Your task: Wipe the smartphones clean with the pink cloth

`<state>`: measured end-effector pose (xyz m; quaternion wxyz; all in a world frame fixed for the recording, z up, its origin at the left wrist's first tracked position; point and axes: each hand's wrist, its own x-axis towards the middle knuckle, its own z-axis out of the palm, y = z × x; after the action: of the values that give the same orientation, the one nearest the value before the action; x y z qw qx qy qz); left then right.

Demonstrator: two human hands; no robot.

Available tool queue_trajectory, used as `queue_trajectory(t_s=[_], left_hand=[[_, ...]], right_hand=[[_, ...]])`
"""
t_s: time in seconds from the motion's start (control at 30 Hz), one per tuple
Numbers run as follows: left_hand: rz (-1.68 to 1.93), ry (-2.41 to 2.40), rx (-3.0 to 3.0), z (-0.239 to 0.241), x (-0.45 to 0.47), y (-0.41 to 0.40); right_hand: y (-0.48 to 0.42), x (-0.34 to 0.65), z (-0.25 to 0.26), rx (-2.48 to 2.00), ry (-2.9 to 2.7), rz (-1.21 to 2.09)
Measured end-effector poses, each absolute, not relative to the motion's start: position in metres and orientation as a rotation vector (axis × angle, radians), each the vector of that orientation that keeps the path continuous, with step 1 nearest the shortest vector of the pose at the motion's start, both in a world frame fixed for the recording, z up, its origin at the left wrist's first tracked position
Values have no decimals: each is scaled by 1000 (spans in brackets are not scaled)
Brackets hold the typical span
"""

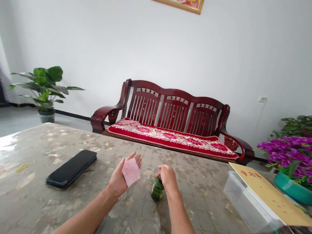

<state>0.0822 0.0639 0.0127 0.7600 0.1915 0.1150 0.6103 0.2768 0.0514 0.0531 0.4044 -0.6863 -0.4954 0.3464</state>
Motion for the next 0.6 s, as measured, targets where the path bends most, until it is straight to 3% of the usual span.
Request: queue_trajectory(t_s=[0.33, 0.6], left_hand=[[1337, 277, 456, 16, 41, 67], [1216, 257, 380, -4, 25, 60]], right_hand=[[1, 285, 33, -1189, -1130, 1065], [1, 292, 2, -1481, -1389, 605]])
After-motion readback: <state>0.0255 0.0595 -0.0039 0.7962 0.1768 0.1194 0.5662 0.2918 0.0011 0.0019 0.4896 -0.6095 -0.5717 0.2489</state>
